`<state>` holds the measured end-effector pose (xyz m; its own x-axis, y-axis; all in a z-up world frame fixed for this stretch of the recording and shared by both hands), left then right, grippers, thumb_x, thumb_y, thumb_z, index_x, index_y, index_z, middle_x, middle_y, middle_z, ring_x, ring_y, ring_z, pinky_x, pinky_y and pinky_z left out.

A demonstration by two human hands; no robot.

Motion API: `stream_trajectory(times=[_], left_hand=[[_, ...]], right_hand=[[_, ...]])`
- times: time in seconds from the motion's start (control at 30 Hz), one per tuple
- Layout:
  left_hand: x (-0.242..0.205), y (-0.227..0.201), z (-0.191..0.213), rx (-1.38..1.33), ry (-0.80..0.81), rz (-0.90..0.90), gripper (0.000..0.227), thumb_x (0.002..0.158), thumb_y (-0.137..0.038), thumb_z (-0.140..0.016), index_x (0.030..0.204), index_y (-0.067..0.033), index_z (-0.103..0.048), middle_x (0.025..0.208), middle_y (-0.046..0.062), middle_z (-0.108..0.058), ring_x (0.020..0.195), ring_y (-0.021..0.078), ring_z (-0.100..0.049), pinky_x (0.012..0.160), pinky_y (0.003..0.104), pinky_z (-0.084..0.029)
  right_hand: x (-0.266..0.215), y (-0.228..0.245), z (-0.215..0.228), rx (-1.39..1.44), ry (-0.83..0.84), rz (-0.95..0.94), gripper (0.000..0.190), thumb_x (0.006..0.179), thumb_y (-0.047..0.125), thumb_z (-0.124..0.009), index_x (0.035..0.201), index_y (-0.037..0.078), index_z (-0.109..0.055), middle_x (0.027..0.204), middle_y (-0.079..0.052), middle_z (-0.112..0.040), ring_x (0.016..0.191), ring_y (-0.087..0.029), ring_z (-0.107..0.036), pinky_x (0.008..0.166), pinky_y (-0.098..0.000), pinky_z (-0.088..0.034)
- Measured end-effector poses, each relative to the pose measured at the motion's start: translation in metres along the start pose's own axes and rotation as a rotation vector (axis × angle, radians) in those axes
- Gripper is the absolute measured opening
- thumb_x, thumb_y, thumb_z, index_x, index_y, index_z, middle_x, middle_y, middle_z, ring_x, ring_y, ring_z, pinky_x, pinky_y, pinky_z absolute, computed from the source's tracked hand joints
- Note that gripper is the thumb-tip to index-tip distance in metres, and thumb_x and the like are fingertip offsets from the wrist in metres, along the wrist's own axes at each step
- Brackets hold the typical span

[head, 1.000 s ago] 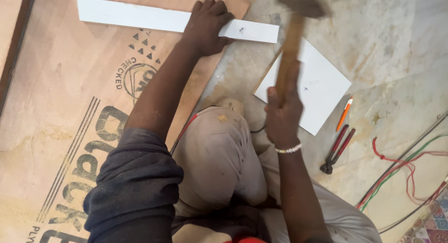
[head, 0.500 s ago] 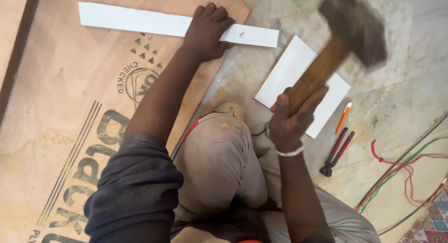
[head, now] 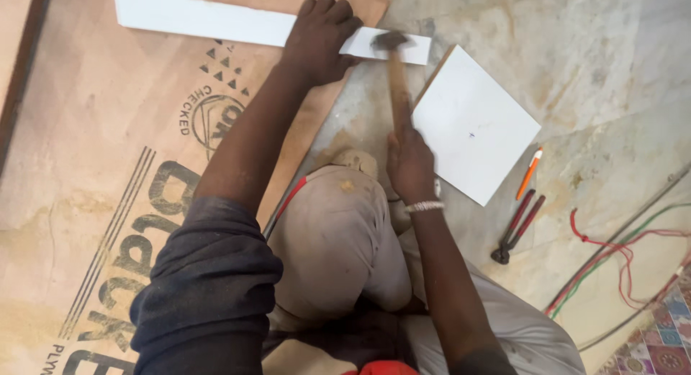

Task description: The person measures, marks, and cuts pieces of wood and white board while sitting on the floor, using a pencil, hammer, measuring tape, and pliers.

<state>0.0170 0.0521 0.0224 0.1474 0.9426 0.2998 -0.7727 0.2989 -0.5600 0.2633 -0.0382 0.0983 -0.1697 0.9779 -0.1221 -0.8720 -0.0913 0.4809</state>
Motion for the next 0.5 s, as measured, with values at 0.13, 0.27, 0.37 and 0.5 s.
stream_trajectory(times=[0.13, 0.27, 0.37, 0.5], left_hand=[[0.003, -0.002, 0.006, -0.047, -0.008, 0.016, 0.054, 0.064, -0.034, -0.090, 0.111, -0.0135, -0.075, 0.112, 0.005, -0.061, 0.113, 0.0293, -0.050, 0.096, 0.043, -0.039], [0.005, -0.001, 0.004, 0.001, -0.011, 0.008, 0.051, 0.073, -0.033, -0.090, 0.116, -0.0122, -0.074, 0.116, 0.005, -0.061, 0.115, 0.0285, -0.051, 0.099, 0.042, -0.039], [0.002, -0.001, 0.003, -0.032, -0.024, 0.013, 0.051, 0.072, -0.035, -0.091, 0.115, -0.0119, -0.074, 0.116, 0.005, -0.061, 0.114, 0.0287, -0.051, 0.099, 0.042, -0.039], [-0.002, -0.007, 0.001, -0.028, 0.019, 0.007, 0.050, 0.065, -0.033, -0.091, 0.109, -0.0150, -0.076, 0.111, 0.005, -0.062, 0.113, 0.0282, -0.051, 0.096, 0.044, -0.038]], right_hand=[[-0.004, 0.039, 0.040, -0.232, -0.147, 0.481, 0.059, 0.119, 0.024, -0.053, 0.164, 0.007, -0.017, 0.127, -0.023, -0.067, 0.095, -0.030, -0.070, 0.082, -0.0376, -0.060], [-0.008, 0.003, 0.040, 0.216, -0.112, -0.139, 0.073, 0.103, 0.026, -0.057, 0.163, 0.009, -0.021, 0.088, -0.015, -0.070, 0.066, -0.033, -0.067, 0.063, -0.0440, -0.058], [-0.001, -0.016, 0.001, 0.173, -0.098, -0.156, 0.019, 0.114, 0.028, -0.055, 0.122, 0.012, -0.058, 0.086, -0.022, -0.068, 0.070, -0.036, -0.066, 0.066, -0.0446, -0.052], [0.016, 0.003, 0.001, -0.274, 0.089, 0.205, 0.076, 0.110, 0.022, -0.055, 0.173, 0.015, -0.012, 0.106, -0.022, -0.071, 0.078, -0.033, -0.065, 0.069, -0.0434, -0.054]])
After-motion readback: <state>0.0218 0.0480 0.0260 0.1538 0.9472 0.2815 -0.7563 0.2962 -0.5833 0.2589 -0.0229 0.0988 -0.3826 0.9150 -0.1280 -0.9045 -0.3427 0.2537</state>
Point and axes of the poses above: each hand's wrist, its own x-axis towards the middle knuckle, its own z-axis out of the back of the hand, y = z × x, the point moved 6 cm from there along x, towards the middle knuckle
